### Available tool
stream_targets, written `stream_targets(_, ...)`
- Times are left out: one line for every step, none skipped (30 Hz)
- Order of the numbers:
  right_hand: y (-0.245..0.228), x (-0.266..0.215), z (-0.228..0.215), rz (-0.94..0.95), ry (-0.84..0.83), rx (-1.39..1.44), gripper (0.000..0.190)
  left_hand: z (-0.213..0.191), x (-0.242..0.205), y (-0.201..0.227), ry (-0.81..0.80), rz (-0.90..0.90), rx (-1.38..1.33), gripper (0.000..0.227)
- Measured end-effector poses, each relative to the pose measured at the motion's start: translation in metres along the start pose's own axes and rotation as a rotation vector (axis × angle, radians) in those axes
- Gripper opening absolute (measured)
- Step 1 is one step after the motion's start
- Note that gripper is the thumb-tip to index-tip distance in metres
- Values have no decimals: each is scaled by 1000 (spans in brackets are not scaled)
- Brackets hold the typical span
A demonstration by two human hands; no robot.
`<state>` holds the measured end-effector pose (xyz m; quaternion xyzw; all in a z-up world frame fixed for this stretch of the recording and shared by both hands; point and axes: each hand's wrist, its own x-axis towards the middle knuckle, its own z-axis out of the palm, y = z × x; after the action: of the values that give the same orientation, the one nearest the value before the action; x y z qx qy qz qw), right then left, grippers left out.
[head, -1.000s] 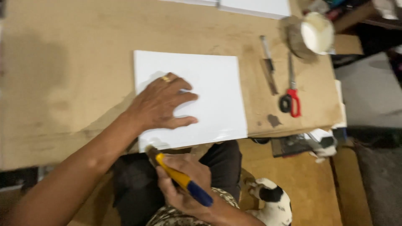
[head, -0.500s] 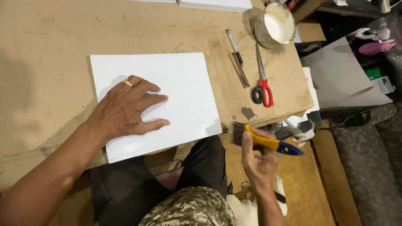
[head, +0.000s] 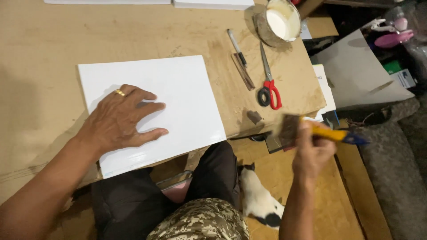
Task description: The person aligns a stack of white paper sheets, applies glue to the spine with a brush, and presses the sheets together. They then use scissors to trim the edges of the stack.
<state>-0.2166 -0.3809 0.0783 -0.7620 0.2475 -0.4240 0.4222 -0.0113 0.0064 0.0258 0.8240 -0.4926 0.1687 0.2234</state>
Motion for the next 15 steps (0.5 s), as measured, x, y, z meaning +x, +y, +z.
stream_targets(-1,14,2,3,10,-4,9,-1,1,1,-3,10,-5,54)
stream_targets(-3,28,4,81,54,178,21,-1,2,3,-4,9,36,51)
stream_targets(-4,42,6,157,101,365,34,-3,3,4,-5,10,80,48)
stream_targets(11,62,11,159,111,365,34,-5,3,6,-7,20,78,48)
stream_targets(27,83,18,336,82,615,36,-6,4,8,-34,-5,102,47)
stream_targets(43,103,24,513,54,865,40,-7,5,9,-61,-29,125,45)
stream_targets(48,118,37,512,56,869,40,-5,4,9,-61,-25,128,45)
stream_targets(54,132,51,626,95,989,28,-4,4,9,-106,-52,137,47)
stream_targets(59,147,66,739,128,1111,19,-3,3,7,-150,-83,148,49)
stream_targets(66,162,79,737,126,1118,19,-1,5,8,-148,-82,155,49)
stream_targets(72,175,93,816,177,1165,22,-1,4,10,-142,-93,169,49)
stream_targets(77,188,107,897,227,1211,26,-1,3,11,-136,-104,183,49)
stream_targets(136,210,114,901,209,1217,26,-3,6,14,-132,-116,196,49)
stream_targets(184,237,124,926,163,1216,26,-5,9,16,-253,-186,135,53)
stream_targets(220,272,149,956,106,1214,27,-8,9,18,-371,-268,75,56)
